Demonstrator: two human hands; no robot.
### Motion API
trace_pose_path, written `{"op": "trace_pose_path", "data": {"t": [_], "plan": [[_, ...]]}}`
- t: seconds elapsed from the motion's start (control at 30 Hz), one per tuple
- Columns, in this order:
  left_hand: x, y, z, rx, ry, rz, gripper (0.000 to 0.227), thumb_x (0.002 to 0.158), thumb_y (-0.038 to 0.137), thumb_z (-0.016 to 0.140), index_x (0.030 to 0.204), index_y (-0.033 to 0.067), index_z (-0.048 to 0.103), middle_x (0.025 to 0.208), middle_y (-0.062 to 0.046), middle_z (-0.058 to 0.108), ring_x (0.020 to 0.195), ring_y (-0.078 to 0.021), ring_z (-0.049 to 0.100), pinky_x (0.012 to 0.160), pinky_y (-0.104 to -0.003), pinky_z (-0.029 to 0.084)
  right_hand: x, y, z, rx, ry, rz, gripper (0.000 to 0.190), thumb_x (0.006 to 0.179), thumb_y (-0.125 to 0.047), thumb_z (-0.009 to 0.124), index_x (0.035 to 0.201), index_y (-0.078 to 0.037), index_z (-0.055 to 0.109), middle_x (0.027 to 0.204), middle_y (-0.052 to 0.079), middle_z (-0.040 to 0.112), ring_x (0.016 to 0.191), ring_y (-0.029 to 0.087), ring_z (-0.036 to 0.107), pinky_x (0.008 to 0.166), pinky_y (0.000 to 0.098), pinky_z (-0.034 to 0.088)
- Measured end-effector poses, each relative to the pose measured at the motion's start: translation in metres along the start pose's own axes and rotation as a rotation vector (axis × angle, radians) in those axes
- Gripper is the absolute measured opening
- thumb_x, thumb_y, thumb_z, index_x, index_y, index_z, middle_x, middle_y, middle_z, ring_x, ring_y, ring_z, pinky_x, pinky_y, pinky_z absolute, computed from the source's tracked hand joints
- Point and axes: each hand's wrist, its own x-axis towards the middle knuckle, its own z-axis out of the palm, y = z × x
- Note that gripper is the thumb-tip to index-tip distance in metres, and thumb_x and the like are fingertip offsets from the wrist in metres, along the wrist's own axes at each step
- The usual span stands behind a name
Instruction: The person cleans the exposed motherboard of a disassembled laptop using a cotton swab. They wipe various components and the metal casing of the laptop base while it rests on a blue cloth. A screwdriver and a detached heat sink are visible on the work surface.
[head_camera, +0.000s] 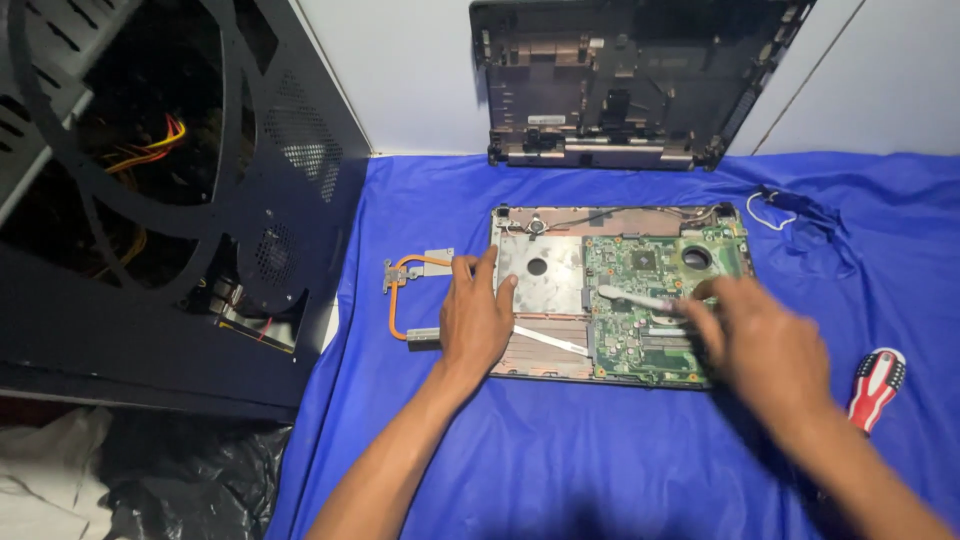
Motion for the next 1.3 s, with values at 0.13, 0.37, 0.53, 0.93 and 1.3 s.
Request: {"op": "trace_pose_path", "data": {"t": [0.13,0.37,0.53,0.93,1.3], "plan": [[0.0,0.002,-0.002,-0.01,-0.007,-0.017,0.046,0.1,0.028,0.059,0.142,0.0086,0.057,0.115,-0.014,0.05,0.09,-0.041,0.063,0.063,-0.06,0.054,-0.061,-0.062,-0.021,-0.12,-0.573,0.158,0.06,0.097,-0.019,0.034,0.148,-0.052,0.031,0.146,0.005,0.044,0.09,0.045,0.078,0.082,0.0583,0.062],[-0.006,-0.001,0.0,-0.017,0.012,0.027,0.048,0.099,0.029,0.059,0.141,0.008,0.057,0.117,-0.016,0.049,0.098,-0.0408,0.061,0.065,-0.059,0.054,-0.07,-0.103,0.012,-0.128,-0.496,0.073,0.073,0.09,-0.008,0.037,0.16,-0.023,0.02,0.128,0.012,0.048,0.075,0.05,0.075,0.066,0.0673,0.058],[-0.013,0.001,-0.008,-0.038,0.041,0.119,0.048,0.097,0.025,0.062,0.14,0.0031,0.057,0.127,-0.019,0.051,0.118,-0.0389,0.053,0.081,-0.054,0.057,-0.106,-0.111,0.046,-0.403,-0.071,-0.072,0.07,0.087,-0.014,0.046,0.157,-0.015,0.038,0.099,0.003,0.058,0.042,0.028,0.07,0.035,0.0461,0.055],[-0.045,0.034,0.008,0.045,-0.094,0.681,0.053,0.103,0.024,0.054,0.147,-0.0034,0.05,0.153,-0.021,0.052,0.147,-0.0376,0.044,0.124,-0.055,0.03,-0.071,-0.112,0.049,-0.408,0.054,-0.151,0.061,0.089,-0.017,0.049,0.149,-0.011,0.05,0.093,0.003,0.064,0.045,0.026,0.071,0.032,0.0417,0.052],[-0.044,0.029,0.017,0.089,-0.174,0.617,0.063,0.103,0.026,0.042,0.158,-0.0035,0.032,0.165,-0.023,0.035,0.155,-0.0346,0.031,0.13,-0.047,0.02,-0.063,-0.12,0.052,-0.568,0.253,-0.207,0.053,0.091,-0.023,0.051,0.141,-0.01,0.06,0.083,-0.002,0.062,0.039,0.011,0.061,0.03,0.0299,0.041]]}}
